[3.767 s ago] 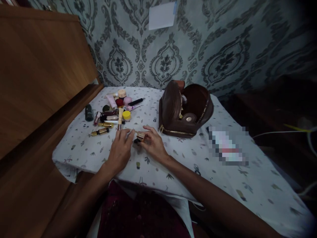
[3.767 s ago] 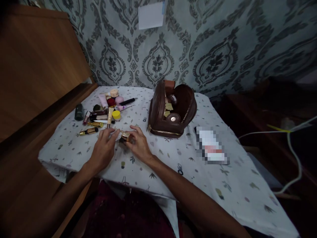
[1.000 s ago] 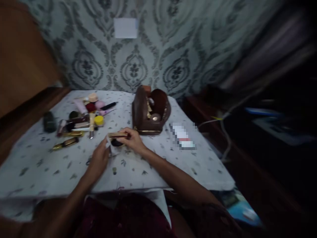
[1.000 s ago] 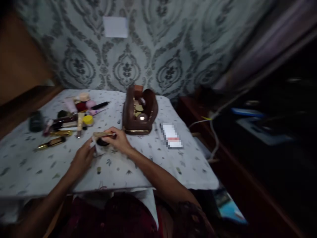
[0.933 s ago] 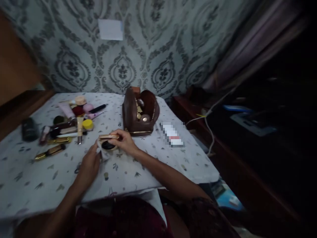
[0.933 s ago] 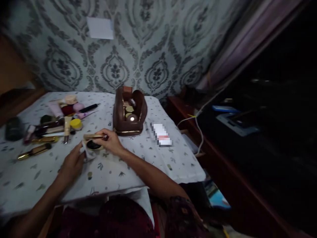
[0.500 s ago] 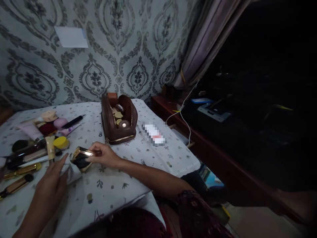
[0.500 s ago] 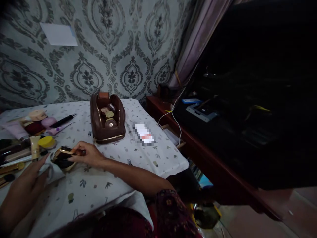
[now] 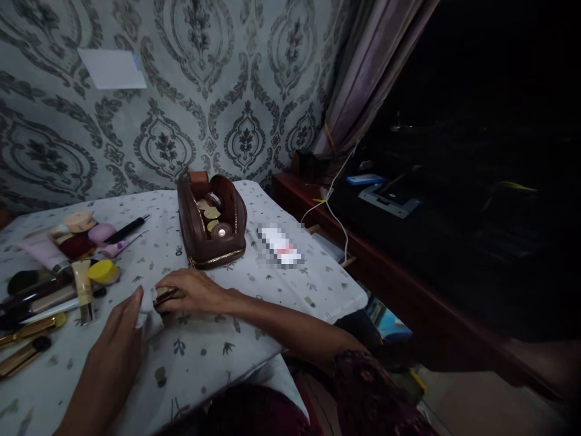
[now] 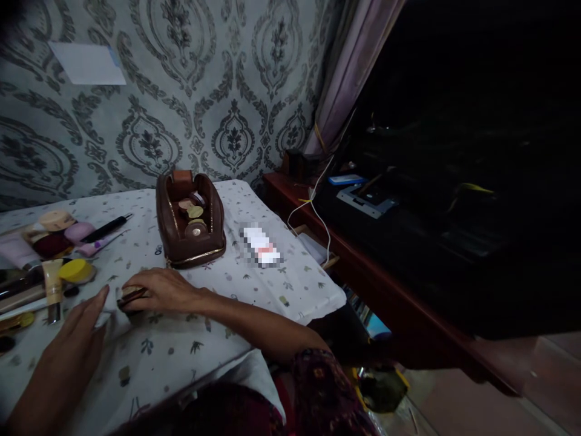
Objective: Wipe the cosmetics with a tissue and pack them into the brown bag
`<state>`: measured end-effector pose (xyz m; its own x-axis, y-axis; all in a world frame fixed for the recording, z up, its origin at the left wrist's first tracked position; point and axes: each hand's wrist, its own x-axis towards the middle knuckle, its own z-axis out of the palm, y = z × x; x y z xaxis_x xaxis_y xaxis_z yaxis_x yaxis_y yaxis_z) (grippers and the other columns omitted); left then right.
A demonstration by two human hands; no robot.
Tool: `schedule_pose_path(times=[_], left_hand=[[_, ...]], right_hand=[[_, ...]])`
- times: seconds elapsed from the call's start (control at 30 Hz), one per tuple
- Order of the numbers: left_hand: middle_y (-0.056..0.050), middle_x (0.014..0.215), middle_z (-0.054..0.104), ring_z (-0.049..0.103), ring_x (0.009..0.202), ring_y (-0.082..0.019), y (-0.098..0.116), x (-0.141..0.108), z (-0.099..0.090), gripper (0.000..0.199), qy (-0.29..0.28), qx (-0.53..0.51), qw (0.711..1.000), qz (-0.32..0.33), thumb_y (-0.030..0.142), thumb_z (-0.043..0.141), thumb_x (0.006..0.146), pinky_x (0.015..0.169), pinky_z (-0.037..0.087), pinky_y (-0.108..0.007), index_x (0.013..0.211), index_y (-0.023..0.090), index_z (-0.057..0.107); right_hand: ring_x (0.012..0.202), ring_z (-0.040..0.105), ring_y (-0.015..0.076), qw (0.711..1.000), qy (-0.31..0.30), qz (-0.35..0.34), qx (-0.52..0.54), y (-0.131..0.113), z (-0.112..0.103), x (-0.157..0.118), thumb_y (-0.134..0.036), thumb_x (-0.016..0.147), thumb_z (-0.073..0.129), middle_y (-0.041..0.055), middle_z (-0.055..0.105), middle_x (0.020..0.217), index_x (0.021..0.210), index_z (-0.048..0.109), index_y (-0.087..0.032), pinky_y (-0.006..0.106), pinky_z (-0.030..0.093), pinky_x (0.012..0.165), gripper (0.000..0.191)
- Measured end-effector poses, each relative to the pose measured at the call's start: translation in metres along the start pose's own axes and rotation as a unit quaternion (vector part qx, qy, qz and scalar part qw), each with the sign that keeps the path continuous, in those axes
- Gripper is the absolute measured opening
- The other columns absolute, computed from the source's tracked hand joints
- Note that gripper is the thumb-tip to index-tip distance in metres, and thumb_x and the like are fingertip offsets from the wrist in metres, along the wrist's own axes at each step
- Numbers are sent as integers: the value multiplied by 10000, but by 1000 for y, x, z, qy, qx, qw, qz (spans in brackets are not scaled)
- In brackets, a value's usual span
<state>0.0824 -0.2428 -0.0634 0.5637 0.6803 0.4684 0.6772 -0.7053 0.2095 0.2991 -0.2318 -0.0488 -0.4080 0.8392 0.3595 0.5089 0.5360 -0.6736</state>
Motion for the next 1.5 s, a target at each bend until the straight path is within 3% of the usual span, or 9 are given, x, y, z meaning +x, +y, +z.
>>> schedule_pose_path(times=[0.27, 0.4, 0.5, 0.63, 0.77, 0.87, 1.07, 1.23, 1.5], left_hand=[[-116, 1470, 447, 532, 1278, -332, -8, -17, 15, 737, -25, -46, 996, -73, 260, 397, 928, 929, 552, -493, 1569, 343, 42], [-125, 1392, 546, 575, 1242, -320, -9, -17, 21, 685, -19, -71, 992, -104, 280, 413, 938, 954, 551, -483, 1567, 284, 142], [-102, 1387, 567, 579, 1246, -298, -12, -19, 25, 626, -35, -92, 993, -62, 272, 422, 933, 980, 544, -447, 1536, 295, 255], [-104, 1431, 524, 541, 1286, -307, -17, -20, 23, 625, -20, -89, 994, -57, 289, 424, 936, 1003, 526, -459, 1537, 307, 250], [-29, 1361, 571, 602, 1197, -304, -31, -14, 8, 612, -27, -75, 994, -72, 356, 420, 950, 885, 579, -473, 1515, 461, 211], [-15, 1292, 599, 630, 1137, -292, -43, -9, -2, 612, -38, -41, 996, -65, 367, 406, 951, 801, 593, -430, 1510, 490, 191], [-119, 1316, 575, 646, 1093, -280, -44, -8, -1, 632, -79, 60, 995, -14, 248, 376, 921, 777, 583, -350, 1539, 241, 242], [-120, 1400, 535, 637, 1147, -265, -31, -5, 5, 654, -74, 78, 994, 30, 200, 333, 910, 796, 589, -327, 1548, 255, 203], [-133, 1460, 506, 605, 1226, -292, -28, -19, 10, 676, -74, 9, 996, -53, 311, 374, 937, 882, 589, -405, 1562, 242, 124]], right_hand=[[964, 623, 159, 999, -1, 0, 38, 9, 3, -6, -361, 872, 681, 32, 684, 1013, 1078, 633, -198, 238, 442, 856, 268], [865, 593, 131, 993, 26, -17, 116, 13, 6, -8, -329, 844, 713, -3, 641, 899, 1017, 633, -187, 218, 427, 802, 238], [775, 547, 114, 971, 74, 14, 229, 13, 9, -11, -373, 813, 731, -24, 589, 819, 950, 622, -178, 210, 412, 724, 262], [718, 492, 105, 919, 114, 68, 372, 11, 15, -13, -490, 702, 791, -40, 531, 755, 877, 585, -176, 203, 387, 651, 415], [628, 423, 83, 903, 101, 93, 408, 7, 22, -11, -524, 642, 817, -67, 457, 700, 855, 525, -194, 198, 355, 588, 490], [673, 452, 89, 916, 68, 101, 383, 6, 23, -11, -507, 692, 789, -57, 482, 750, 882, 504, -197, 201, 380, 629, 463], [689, 463, 86, 979, 40, 77, 186, 8, 15, -15, -322, 754, 785, -62, 495, 736, 848, 550, -176, 184, 363, 638, 291], [812, 575, 120, 977, 74, 50, 192, 5, 13, -16, -263, 765, 774, -11, 614, 882, 1065, 617, -169, 202, 433, 753, 352], [809, 598, 116, 969, 83, 18, 231, 10, 17, -16, -277, 781, 760, 15, 664, 899, 1040, 676, -158, 202, 452, 750, 297]])
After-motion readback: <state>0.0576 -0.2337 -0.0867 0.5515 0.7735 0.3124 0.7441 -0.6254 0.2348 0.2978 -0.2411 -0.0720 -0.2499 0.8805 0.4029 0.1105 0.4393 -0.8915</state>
